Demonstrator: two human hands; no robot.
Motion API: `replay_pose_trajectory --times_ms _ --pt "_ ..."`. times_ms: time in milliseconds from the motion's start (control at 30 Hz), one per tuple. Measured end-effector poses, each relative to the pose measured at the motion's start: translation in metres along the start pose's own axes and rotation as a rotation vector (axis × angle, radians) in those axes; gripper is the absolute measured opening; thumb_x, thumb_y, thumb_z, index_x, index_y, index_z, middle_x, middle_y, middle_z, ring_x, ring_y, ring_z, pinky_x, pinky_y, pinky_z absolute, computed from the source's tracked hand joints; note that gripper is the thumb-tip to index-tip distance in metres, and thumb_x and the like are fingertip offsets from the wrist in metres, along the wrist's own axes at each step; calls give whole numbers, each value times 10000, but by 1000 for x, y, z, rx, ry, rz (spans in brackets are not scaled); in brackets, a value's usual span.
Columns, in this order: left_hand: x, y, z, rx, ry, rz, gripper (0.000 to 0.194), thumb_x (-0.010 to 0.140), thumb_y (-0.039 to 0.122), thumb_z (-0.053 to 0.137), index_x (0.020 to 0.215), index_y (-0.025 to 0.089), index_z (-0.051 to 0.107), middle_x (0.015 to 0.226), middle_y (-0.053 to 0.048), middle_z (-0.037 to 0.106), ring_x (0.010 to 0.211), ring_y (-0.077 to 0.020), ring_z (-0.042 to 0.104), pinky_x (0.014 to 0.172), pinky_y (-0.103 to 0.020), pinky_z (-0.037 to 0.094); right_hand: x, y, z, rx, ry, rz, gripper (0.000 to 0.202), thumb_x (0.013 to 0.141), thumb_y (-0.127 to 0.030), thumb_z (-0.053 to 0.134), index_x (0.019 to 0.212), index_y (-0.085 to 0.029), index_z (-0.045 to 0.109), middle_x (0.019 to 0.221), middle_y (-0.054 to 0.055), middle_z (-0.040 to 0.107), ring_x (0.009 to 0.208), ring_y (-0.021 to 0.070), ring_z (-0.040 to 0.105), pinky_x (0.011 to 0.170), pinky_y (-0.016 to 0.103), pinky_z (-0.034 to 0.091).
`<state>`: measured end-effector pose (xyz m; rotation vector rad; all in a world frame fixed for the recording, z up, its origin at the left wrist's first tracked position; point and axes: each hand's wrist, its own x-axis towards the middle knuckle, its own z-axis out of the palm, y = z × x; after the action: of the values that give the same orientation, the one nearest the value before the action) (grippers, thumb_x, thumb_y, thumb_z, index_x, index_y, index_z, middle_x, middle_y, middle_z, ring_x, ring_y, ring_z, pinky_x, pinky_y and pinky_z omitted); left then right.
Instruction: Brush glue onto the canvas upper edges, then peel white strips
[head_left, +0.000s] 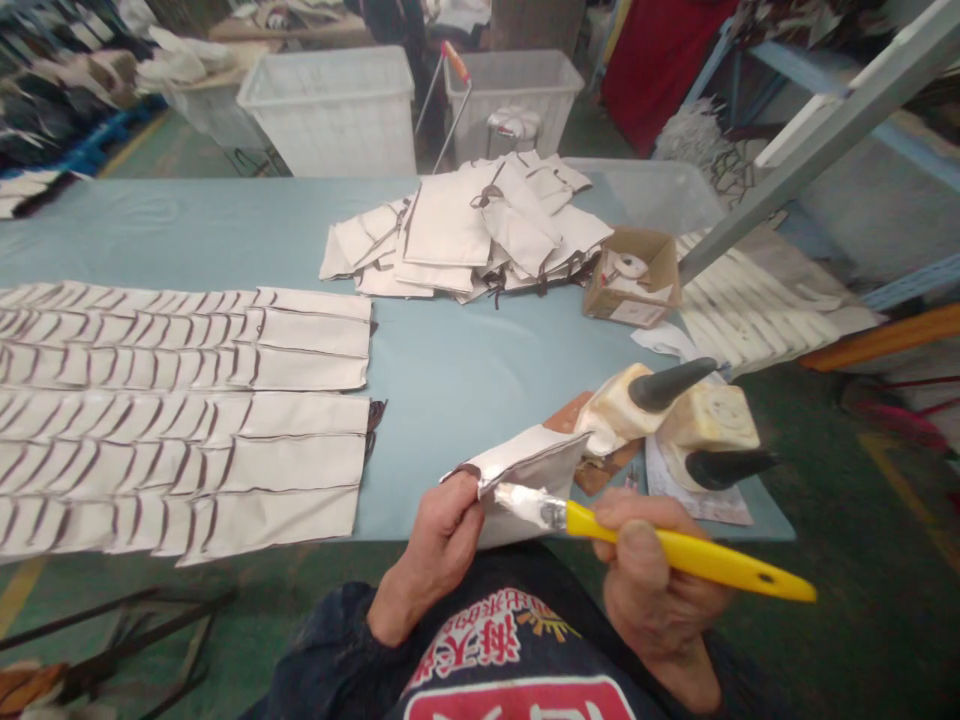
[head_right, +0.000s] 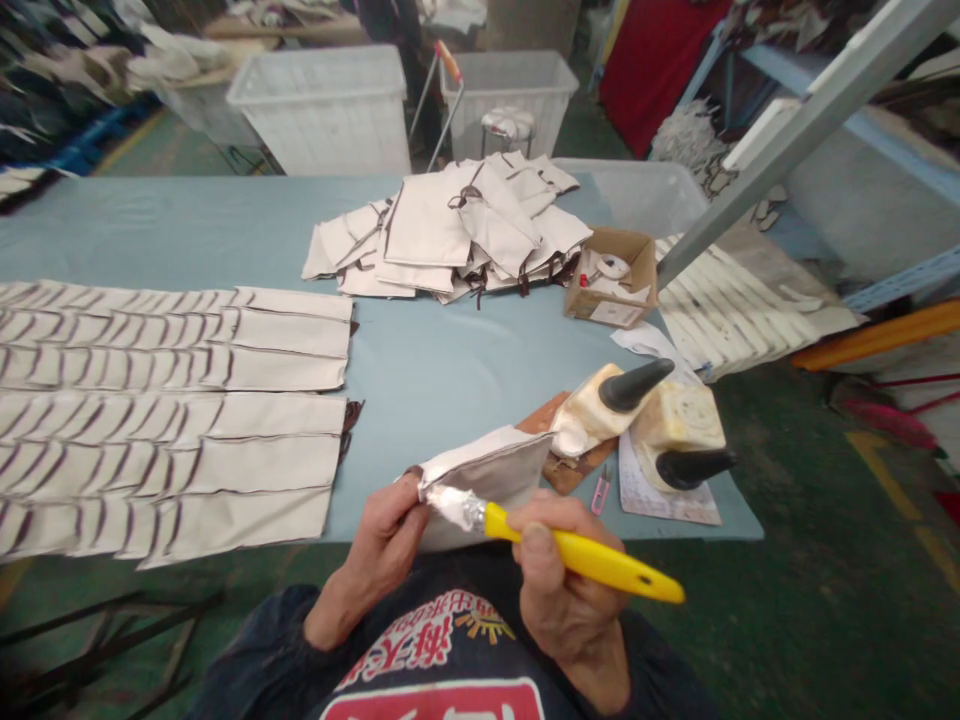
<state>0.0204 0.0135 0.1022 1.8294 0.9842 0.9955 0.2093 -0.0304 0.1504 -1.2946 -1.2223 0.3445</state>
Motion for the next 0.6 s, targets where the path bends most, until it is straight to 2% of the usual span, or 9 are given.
replay_pose_trajectory --times_ms 100,200,400,533,600 --pt "-4 -6 1 219 6 237 275 937 21 403 770 213 505 708 -6 534 662 -152 463 587 -287 340 11 2 -8 -19 126 68 251 973 -309 570 758 -206 647 496 -67 510 395 111 494 436 247 450" --pt "-5 -8 2 355 -24 326 263 916 -13 420 848 209 544 736 -24 588 673 -168 489 595 -303 359 18 7 -8 -107 79 84 250 962 -324 588 756 -202 660 479 -69 503 395 118 503 425 242 439" --pt "-6 -13 4 466 -54 358 272 909 -20 430 945 187 602 810 -63 676 758 -201 569 681 -328 428 15 9 2 -363 -122 -112 222 958 -279 573 766 -215 665 589 -36 661 486 129 616 486 240 474" --pt "-10 -15 5 485 -23 330 257 916 -6 432 868 194 586 773 -61 665 727 -203 550 650 -327 409 8 -1 4 -291 -220 -115 238 973 -256 532 767 -219 647 587 -45 653 483 120 622 496 228 492" --pt "-9 -14 5 491 -12 329 258 911 -6 430 842 196 575 760 -63 657 723 -204 545 639 -326 401 9 0 2 -233 -200 -69 233 975 -255 533 776 -219 648 580 -48 643 451 114 594 470 227 484"
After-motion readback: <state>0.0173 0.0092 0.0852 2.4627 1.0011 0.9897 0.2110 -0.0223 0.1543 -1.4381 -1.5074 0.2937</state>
